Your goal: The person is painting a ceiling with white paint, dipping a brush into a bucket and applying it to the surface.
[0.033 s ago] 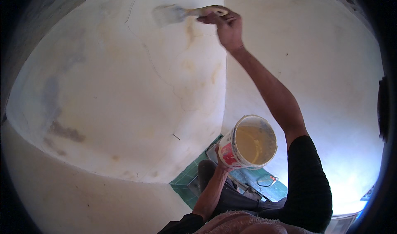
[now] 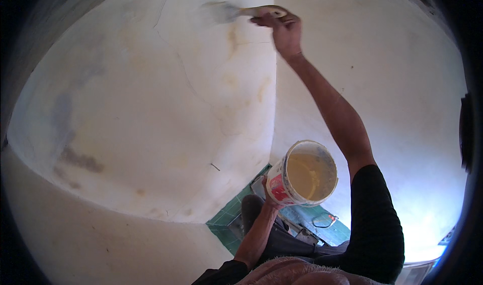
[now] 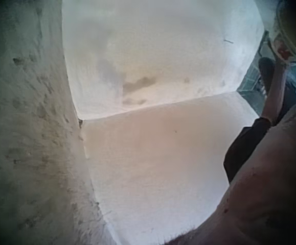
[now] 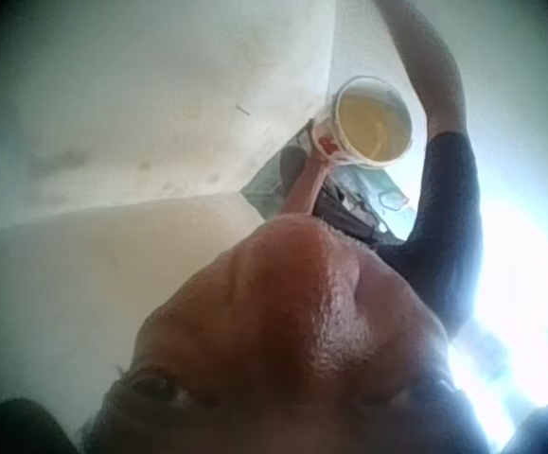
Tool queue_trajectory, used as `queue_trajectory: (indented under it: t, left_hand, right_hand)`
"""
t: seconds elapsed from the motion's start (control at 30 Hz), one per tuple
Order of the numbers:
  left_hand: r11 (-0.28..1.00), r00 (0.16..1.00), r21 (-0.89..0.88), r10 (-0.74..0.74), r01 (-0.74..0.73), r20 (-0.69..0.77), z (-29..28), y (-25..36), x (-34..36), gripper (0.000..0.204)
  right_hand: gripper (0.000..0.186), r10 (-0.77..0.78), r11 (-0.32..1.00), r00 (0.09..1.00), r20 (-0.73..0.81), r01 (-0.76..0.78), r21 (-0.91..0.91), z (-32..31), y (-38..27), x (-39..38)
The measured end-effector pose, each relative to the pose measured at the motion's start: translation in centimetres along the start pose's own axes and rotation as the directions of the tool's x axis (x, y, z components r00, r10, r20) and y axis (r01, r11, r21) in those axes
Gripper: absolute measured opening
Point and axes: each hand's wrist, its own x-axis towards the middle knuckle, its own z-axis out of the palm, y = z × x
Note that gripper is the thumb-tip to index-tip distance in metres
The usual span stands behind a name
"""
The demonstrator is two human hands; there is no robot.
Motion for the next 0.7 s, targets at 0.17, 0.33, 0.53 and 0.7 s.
queue_trajectory:
  t: [0.17,0.33,0.53,0.7]
  left_hand:
    - [1.0,0.999,0.015,0.005,-0.005,-0.039,-0.2,0.9,-0.5,0.107]
    - [1.0,0.999,-0.014,-0.025,0.025,-0.028,-0.7,0.4,0.0,0.105]
    - [0.996,0.997,-0.029,-0.082,0.082,-0.009,-0.9,-0.4,0.8,0.092]
    - [1.0,1.0,-0.022,0.007,-0.008,-0.019,-1.4,0.8,-0.9,0.092]
  right_hand:
    - [0.021,-0.105,0.992,0.951,-0.29,0.081,-0.094,-6.6,3.6,3.1]
    - [0.02,-0.266,0.825,0.915,-0.304,0.052,-0.563,-8.6,5.6,3.6]
    - [0.017,-0.359,0.749,0.925,-0.124,0.207,-0.629,-3.7,5.1,1.8]
    - [0.018,-0.163,0.972,0.986,0.032,0.166,-0.167,6.6,-3.1,-4.5]
